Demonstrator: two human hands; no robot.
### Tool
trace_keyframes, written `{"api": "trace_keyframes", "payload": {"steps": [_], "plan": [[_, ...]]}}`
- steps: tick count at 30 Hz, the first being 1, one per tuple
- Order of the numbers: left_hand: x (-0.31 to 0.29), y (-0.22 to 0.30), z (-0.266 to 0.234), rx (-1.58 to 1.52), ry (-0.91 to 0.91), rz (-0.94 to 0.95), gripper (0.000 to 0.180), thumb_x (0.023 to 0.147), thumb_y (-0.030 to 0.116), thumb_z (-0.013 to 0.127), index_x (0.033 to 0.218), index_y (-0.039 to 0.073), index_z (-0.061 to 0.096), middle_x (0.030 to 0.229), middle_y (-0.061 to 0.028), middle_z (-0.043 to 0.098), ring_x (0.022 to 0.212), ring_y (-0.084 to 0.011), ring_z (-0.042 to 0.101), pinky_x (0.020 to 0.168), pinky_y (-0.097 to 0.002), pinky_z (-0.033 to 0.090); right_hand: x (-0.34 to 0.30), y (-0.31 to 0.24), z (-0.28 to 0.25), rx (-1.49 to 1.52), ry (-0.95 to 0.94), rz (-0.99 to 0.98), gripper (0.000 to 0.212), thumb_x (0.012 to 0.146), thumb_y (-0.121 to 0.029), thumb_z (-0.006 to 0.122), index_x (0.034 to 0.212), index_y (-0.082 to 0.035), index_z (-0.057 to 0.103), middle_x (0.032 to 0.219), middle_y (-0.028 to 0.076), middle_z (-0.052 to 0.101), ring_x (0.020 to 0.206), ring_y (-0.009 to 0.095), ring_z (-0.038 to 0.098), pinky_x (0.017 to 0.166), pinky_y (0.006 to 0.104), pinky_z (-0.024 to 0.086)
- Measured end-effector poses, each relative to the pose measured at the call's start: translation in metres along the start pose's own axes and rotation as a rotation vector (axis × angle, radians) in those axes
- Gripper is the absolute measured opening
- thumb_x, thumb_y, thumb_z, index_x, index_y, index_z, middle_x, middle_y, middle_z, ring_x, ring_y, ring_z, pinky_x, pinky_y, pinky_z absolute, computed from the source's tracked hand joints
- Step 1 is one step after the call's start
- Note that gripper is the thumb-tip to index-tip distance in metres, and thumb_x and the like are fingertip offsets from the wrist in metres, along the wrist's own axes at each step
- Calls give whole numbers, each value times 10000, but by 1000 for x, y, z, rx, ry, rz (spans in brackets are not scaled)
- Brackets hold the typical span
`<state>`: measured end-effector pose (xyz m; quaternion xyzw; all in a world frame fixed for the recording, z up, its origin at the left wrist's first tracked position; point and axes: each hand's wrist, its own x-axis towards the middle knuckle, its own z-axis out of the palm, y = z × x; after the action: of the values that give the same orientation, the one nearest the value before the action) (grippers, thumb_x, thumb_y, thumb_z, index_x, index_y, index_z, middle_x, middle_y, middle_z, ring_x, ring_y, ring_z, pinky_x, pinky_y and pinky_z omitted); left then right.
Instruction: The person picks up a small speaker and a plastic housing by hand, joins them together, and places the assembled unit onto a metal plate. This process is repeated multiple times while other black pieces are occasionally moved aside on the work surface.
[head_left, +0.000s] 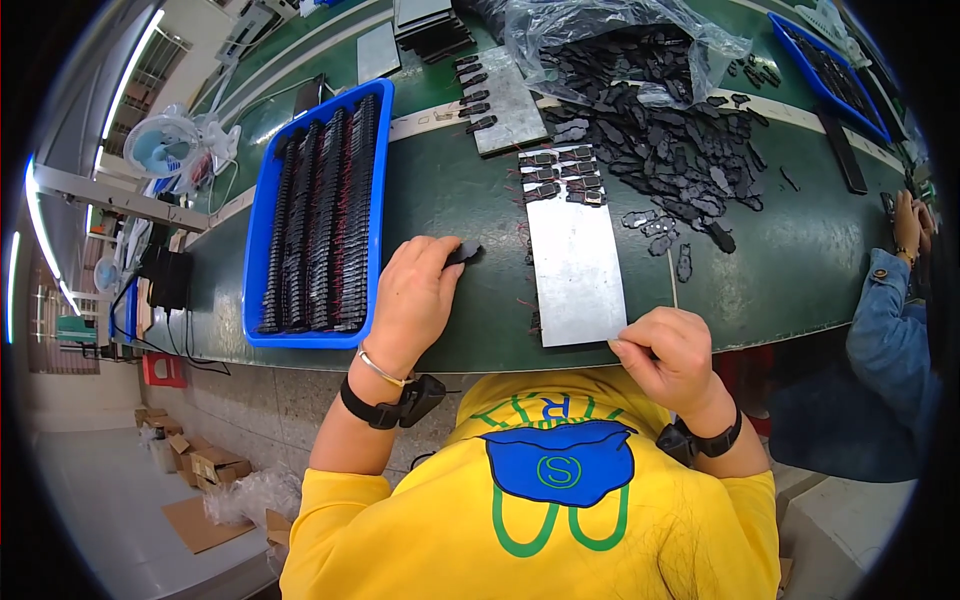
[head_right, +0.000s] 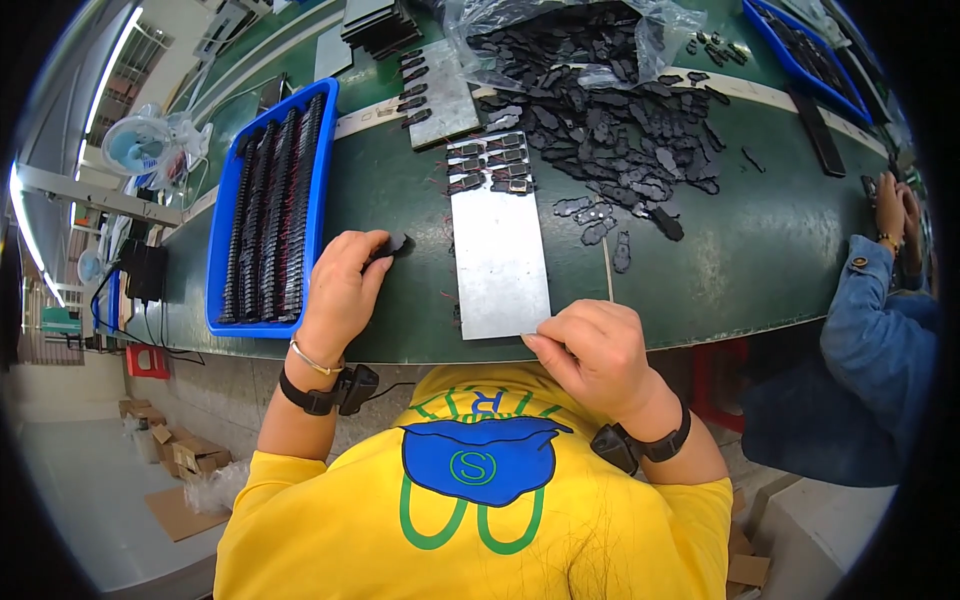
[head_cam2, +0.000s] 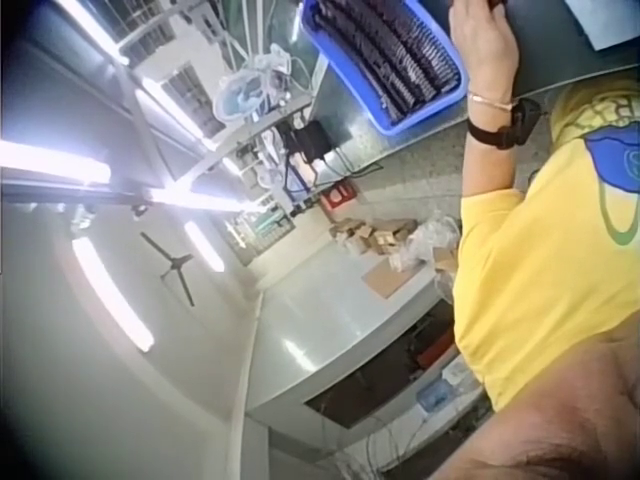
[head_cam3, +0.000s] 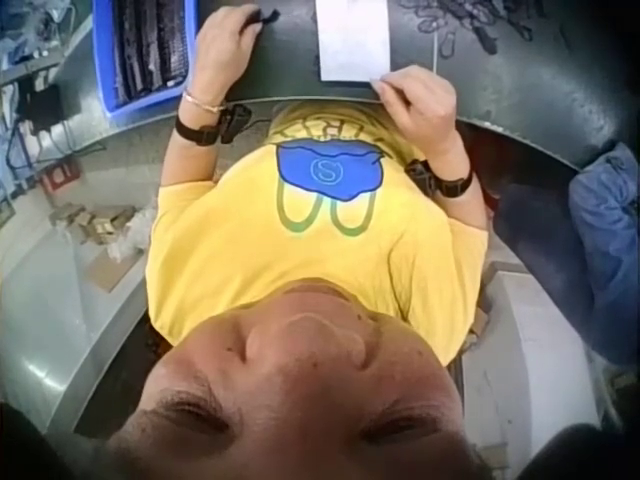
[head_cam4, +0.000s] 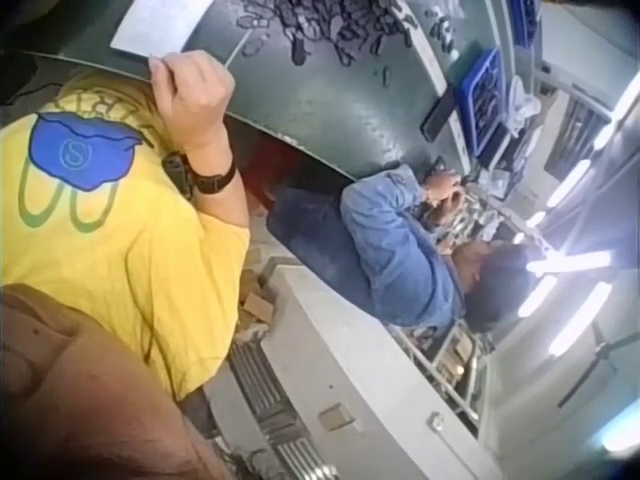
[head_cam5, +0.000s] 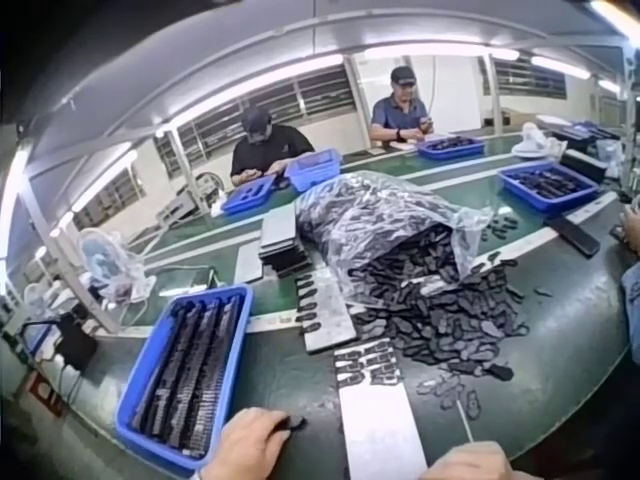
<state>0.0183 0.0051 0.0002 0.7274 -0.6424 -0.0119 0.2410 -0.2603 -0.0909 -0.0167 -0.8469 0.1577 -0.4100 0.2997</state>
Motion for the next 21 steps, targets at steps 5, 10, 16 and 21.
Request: {"api": "trace_keyframes", "payload": {"steps": [5, 10, 16, 21], "plan": [[-5, -8, -3, -14, 9, -38, 266, 758, 12, 693, 1012, 16, 613, 885, -134, 596, 834, -331, 574, 751, -400, 472, -3, 2, -2, 14, 11, -6, 109, 707, -6, 724, 730, -31, 620, 621, 86, 579, 520, 239, 561, 479, 313, 418], [6, 0, 0, -10, 25, -3, 251, 770, -13, 683, 1012, 0, 616, 863, -144, 596, 801, -305, 594, 720, -361, 483, -3, 1, -5, 4, 9, 0, 105, 708, -5, 720, 729, -30, 620, 620, 85, 580, 521, 238, 563, 482, 316, 421], [16, -9, 7, -35, -17, 32, 267, 752, 3, 686, 1006, 14, 603, 896, -145, 592, 865, -343, 574, 770, -408, 470, -3, 4, -7, -53, 39, 3, 102, 719, -4, 723, 742, -24, 626, 628, 84, 584, 521, 238, 561, 489, 311, 431], [11, -9, 7, -24, 3, 13, 278, 756, 4, 680, 1023, 7, 599, 921, -151, 592, 899, -345, 570, 791, -401, 469, 3, 19, -32, -236, 88, 170, 103, 754, -16, 726, 809, -12, 638, 689, 84, 596, 529, 197, 565, 501, 292, 443]]}}
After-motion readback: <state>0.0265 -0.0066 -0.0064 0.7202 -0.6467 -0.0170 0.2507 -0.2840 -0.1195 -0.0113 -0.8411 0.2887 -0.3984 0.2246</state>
